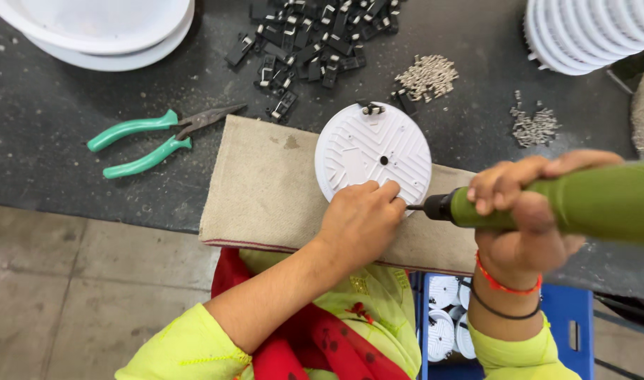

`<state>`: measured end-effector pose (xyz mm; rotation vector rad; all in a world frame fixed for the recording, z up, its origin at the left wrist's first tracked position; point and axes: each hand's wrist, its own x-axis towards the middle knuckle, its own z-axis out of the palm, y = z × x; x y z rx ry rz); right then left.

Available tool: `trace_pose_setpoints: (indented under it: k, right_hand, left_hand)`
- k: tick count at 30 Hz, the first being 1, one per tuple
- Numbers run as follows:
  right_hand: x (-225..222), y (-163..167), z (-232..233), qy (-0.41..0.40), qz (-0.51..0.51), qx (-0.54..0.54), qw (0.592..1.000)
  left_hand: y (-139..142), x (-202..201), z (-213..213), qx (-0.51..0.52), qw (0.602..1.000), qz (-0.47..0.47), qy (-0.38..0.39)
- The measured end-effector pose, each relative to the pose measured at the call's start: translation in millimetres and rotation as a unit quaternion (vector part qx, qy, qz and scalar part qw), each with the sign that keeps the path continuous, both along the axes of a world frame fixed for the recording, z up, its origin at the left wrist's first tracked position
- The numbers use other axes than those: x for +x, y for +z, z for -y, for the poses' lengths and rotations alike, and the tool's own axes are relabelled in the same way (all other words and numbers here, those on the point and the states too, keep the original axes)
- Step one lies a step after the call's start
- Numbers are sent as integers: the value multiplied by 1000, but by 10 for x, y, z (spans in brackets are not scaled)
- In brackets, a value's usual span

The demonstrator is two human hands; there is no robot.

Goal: The person attaches black mounting brackets to a white plastic fan blade disc, picking up small screws and driving them in with a green electric screwdriver. They repeat the screwing cycle for several brackets, then stack the finished disc with a pile of completed discs and start a new disc.

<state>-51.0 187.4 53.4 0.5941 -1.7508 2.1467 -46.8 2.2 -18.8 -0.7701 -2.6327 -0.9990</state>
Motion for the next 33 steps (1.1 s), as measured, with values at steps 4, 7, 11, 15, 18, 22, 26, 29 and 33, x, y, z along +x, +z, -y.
trace_pose_setpoints:
  k: [4, 7, 11, 15, 18, 22, 26, 29, 33]
  right_hand:
    - [65, 96, -86, -1, -31, -19, 999]
    - [160, 269, -183, -27, -46, -17, 998]
    - [288, 522, -430, -31, -41, -51, 997]
    - [398, 551, -626, -30, -29, -76, 996]
    - [462, 495, -706, -28, -17, -89, 996]
    - [442, 424, -736, -20, -5, -100, 995]
    - [345, 313, -664, -6, 8, -117, 993]
    - [291, 206, -584, 8, 16, -127, 992]
    - [268, 86, -495, 10, 19, -132, 991]
  left_hand:
    - [4, 43, -10, 14, 1000, -11, -3]
    - [25, 74, -31, 4, 1000, -9, 4]
    - [50, 108, -44, -9, 1000, -13, 1]
    - [47, 139, -40, -1, 1000, -21, 3]
    - [41, 147, -36, -6, 1000, -17, 4]
    - [44, 130, -36, -12, 1000, -13, -2]
    - [53, 120, -35, -11, 1000, -14, -3]
    - [55, 115, -39, -8, 1000, -13, -3]
    - [47, 98, -44, -11, 1000, -8, -4]
